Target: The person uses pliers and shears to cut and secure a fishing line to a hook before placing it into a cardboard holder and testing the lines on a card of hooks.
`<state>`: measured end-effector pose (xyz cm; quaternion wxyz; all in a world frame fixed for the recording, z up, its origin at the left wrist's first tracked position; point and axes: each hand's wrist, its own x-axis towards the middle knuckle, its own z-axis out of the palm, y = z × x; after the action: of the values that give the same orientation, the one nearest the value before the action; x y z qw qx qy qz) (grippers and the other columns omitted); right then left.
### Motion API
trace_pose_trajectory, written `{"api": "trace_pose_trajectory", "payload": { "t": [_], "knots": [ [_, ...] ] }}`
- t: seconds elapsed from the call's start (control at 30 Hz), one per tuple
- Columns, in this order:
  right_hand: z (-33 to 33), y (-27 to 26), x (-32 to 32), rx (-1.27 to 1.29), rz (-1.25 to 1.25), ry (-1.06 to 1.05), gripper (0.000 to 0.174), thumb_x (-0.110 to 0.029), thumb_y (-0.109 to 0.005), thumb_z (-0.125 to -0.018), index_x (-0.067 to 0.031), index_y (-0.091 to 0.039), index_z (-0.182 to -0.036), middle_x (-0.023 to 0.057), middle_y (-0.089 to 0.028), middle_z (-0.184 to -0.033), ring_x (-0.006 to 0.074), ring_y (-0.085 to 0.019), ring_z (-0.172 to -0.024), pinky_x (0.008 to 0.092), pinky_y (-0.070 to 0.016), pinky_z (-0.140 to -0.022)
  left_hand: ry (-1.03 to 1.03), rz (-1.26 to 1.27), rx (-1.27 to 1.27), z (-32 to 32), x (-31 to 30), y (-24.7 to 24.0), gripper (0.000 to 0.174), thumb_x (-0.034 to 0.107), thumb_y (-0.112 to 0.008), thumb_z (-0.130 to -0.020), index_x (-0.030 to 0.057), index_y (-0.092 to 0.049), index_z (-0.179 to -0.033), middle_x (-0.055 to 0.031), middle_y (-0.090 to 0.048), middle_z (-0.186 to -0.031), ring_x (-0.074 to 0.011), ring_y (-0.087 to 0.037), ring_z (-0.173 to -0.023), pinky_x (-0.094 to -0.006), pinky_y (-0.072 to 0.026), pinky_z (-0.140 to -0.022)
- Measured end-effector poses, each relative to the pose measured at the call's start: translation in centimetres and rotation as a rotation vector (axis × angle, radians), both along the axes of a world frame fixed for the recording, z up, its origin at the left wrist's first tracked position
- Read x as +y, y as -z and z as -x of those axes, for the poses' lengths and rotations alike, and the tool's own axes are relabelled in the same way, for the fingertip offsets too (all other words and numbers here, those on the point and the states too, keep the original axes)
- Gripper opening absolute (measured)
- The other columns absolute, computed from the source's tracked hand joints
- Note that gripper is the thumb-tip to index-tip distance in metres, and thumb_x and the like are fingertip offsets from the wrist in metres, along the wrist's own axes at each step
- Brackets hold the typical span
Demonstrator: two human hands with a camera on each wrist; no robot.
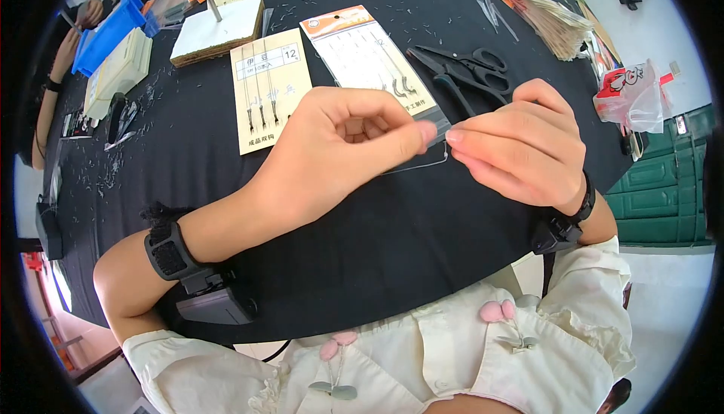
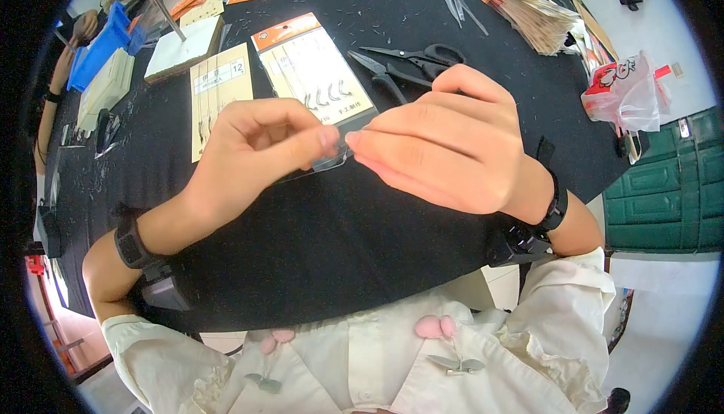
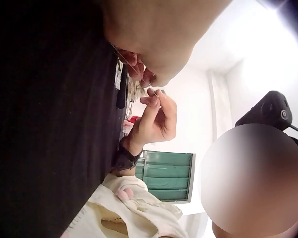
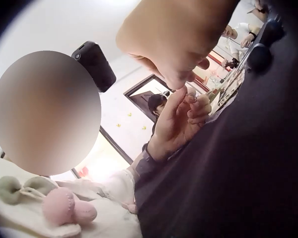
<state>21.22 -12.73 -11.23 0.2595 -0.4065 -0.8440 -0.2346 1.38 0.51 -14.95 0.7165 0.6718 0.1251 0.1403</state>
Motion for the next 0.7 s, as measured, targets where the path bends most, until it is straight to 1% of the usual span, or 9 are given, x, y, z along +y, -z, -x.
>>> {"api": "trace_pose_trajectory", "payload": {
  "t": [0.03, 0.13, 0.27, 0.33, 0.37, 0.43, 0.6, 0.67, 0.7],
  "knots": [
    [0.01, 0.12, -0.07, -0.004, -0.018, -0.004, 0.026, -0.007, -0.081, -0.065, -0.0079, -0.073, -0.089, 0.0003, -0.07, -0.081, 0.0102, -0.062, -0.062, 0.0244, -0.0375, -0.058, 0.044, -0.023, 0.039, 0.03, 0.01, -0.11, 0.015, 0.013, -0.068, -0.094, -0.0007, -0.069, -0.102, -0.0024, -0.07, -0.093, -0.0058, -0.061, -0.081, -0.0224, -0.0486, -0.07],
    [0.0, 0.26, -0.07, -0.025, -0.05, -0.004, 0.024, -0.007, -0.08, -0.065, -0.008, -0.073, -0.089, 0.0002, -0.071, -0.083, 0.0095, -0.061, -0.061, 0.0241, -0.0368, -0.059, 0.02, -0.102, 0.035, 0.0, -0.23, -0.11, 0.012, 0.008, -0.068, -0.093, -0.0021, -0.07, -0.1, -0.0028, -0.07, -0.093, -0.0054, -0.061, -0.086, -0.0223, -0.0483, -0.073],
    [0.01, 0.07, -0.1, -0.055, -0.074, 0.023, 0.022, -0.008, -0.078, -0.067, -0.0077, -0.073, -0.088, 0.0004, -0.072, -0.084, 0.0092, -0.062, -0.061, 0.0245, -0.0367, -0.059, -0.002, -0.086, 0.033, -0.1, -0.33, -0.13, 0.01, 0.005, -0.068, -0.092, -0.0026, -0.07, -0.099, -0.0036, -0.068, -0.094, -0.0063, -0.061, -0.088, -0.0223, -0.047, -0.076],
    [-0.04, 0.02, -0.17, -0.066, -0.065, 0.027, 0.022, -0.008, -0.078, -0.068, -0.0076, -0.073, -0.089, 0.0011, -0.072, -0.085, 0.0093, -0.062, -0.061, 0.0245, -0.0367, -0.059, 0.063, -0.134, 0.009, 0.24, -0.22, -0.28, 0.01, 0.002, -0.067, -0.091, -0.0028, -0.069, -0.1, -0.005, -0.067, -0.099, -0.0076, -0.061, -0.092, -0.0231, -0.0461, -0.077],
    [-0.08, 0.05, -0.22, -0.077, -0.055, 0.03, 0.022, -0.009, -0.078, -0.068, -0.0076, -0.073, -0.089, 0.0017, -0.072, -0.086, 0.0094, -0.062, -0.062, 0.0246, -0.0366, -0.059, 0.064, -0.134, 0.01, 0.3, -0.15, -0.36, 0.01, 0.002, -0.067, -0.091, -0.0028, -0.069, -0.1, -0.005, -0.067, -0.099, -0.0076, -0.061, -0.092, -0.0231, -0.0461, -0.077],
    [-0.13, 0.23, -0.08, -0.078, -0.061, 0.02, 0.021, -0.009, -0.077, -0.069, -0.0076, -0.073, -0.089, 0.0023, -0.072, -0.087, 0.0095, -0.063, -0.063, 0.0244, -0.0373, -0.059, 0.086, -0.222, 0.001, 0.41, -0.11, -0.44, 0.01, 0.001, -0.068, -0.091, -0.0021, -0.069, -0.1, -0.0057, -0.066, -0.103, -0.009, -0.06, -0.093, -0.0237, -0.0459, -0.077],
    [-0.06, 0.0, -0.19, -0.064, -0.046, -0.002, 0.023, -0.009, -0.079, -0.069, -0.0073, -0.073, -0.091, 0.0034, -0.072, -0.087, 0.0112, -0.064, -0.067, 0.0245, -0.0407, -0.061, 0.02, -0.085, 0.008, 0.03, -0.34, -0.01, 0.009, 0.001, -0.068, -0.092, -0.0018, -0.07, -0.1, -0.0047, -0.067, -0.099, -0.0074, -0.059, -0.089, -0.0217, -0.0442, -0.075],
    [0.24, -0.01, -0.32, 0.221, 0.107, 0.043, 0.026, -0.008, -0.081, -0.068, -0.0066, -0.072, -0.093, 0.0039, -0.071, -0.085, 0.0139, -0.066, -0.07, 0.0251, -0.0427, -0.062, 0.013, -0.045, 0.014, 0.0, -0.38, 0.1, 0.008, 0.0, -0.068, -0.092, -0.0016, -0.07, -0.099, -0.0042, -0.067, -0.098, -0.0069, -0.058, -0.087, -0.0213, -0.0437, -0.074],
    [0.3, 0.0, -0.3, 0.268, 0.159, 0.034, 0.027, -0.006, -0.082, -0.067, -0.0064, -0.071, -0.092, 0.0047, -0.07, -0.085, 0.0152, -0.066, -0.069, 0.0261, -0.043, -0.062, 0.024, -0.057, -0.006, 0.02, -0.36, 0.22, 0.008, 0.001, -0.068, -0.092, -0.0014, -0.07, -0.099, -0.0036, -0.067, -0.097, -0.0063, -0.058, -0.085, -0.021, -0.0433, -0.073]
  ]
}}
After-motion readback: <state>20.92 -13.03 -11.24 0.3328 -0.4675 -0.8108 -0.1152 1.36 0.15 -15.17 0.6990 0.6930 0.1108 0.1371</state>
